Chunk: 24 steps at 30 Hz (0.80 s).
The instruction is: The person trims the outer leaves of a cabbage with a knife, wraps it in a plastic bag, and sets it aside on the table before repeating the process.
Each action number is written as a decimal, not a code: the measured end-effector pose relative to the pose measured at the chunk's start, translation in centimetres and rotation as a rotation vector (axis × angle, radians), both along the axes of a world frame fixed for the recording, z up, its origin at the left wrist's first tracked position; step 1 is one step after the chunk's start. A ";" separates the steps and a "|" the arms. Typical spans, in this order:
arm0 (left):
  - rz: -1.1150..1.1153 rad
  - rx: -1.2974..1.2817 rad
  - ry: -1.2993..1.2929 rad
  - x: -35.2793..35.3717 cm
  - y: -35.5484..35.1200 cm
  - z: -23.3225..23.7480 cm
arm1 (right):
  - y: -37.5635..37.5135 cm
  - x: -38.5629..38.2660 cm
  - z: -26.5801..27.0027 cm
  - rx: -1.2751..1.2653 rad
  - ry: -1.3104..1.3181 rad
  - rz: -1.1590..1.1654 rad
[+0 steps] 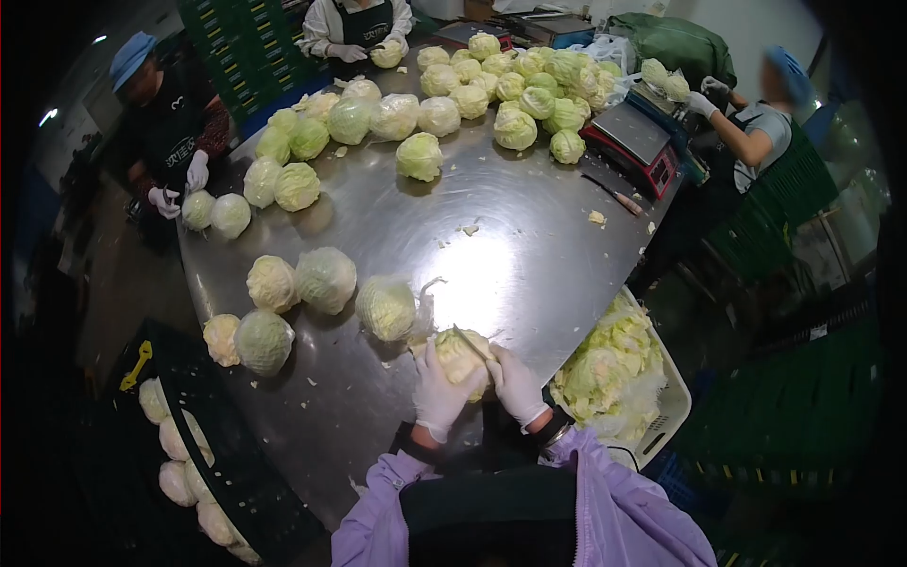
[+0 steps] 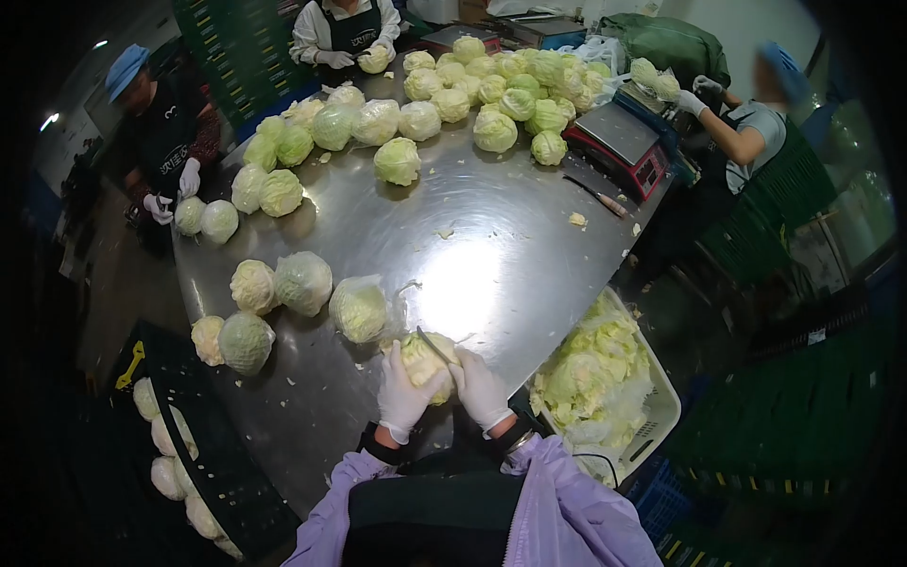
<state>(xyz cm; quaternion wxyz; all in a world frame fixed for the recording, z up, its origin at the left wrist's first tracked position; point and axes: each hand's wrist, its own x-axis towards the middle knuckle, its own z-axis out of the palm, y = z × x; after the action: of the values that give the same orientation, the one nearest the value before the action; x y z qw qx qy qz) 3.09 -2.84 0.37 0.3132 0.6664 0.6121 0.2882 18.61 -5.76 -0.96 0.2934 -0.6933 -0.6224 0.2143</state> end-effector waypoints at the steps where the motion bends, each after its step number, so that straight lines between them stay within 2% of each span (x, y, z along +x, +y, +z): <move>1: -0.006 0.007 0.025 0.0 0.1 -0.2 | 0.3 0.1 0.1 -0.021 -0.039 -0.004; 6: -0.020 -0.067 0.160 0.9 0.9 0.8 | 2.3 1.1 0.5 -0.112 -0.069 -0.053; 9: -0.037 -0.115 0.156 0.6 1.0 1.1 | 2.6 2.9 -1.6 0.005 -0.023 -0.083; 11: -0.040 -0.136 0.126 -0.4 1.5 0.9 | 3.6 4.4 -3.7 -0.077 0.173 -0.147; 14: -0.083 -0.045 0.012 -3.5 1.6 -2.0 | 3.0 4.1 -2.9 -0.071 0.073 -0.122; 16: -0.168 -0.100 -0.385 -6.1 1.7 -3.5 | 2.7 2.5 -1.0 -0.084 0.055 -0.112; 18: -0.194 -0.151 -0.445 -8.4 1.3 -3.9 | 2.6 1.4 -0.4 0.033 0.003 -0.056; 19: -0.198 -0.165 -0.476 -10.0 0.9 -5.6 | 2.9 1.6 -1.5 -0.117 0.060 -0.060; 20: -0.203 -0.173 -0.507 -10.8 0.5 -6.0 | 3.1 2.0 -3.2 -0.117 0.072 -0.055; 21: -0.182 -0.257 -0.676 -11.1 -0.1 -6.5 | 3.2 2.3 -4.9 -0.155 0.098 -0.057; 24: -0.156 -0.214 -0.612 -10.6 -0.5 -5.0 | 3.1 3.8 -7.0 -0.257 0.216 -0.017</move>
<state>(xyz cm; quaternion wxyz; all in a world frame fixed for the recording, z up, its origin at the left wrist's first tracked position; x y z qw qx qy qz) -7.53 -3.31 -4.64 0.5719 0.5573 0.4634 0.3843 22.40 -2.61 -7.92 0.2691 -0.7032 -0.5490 0.3629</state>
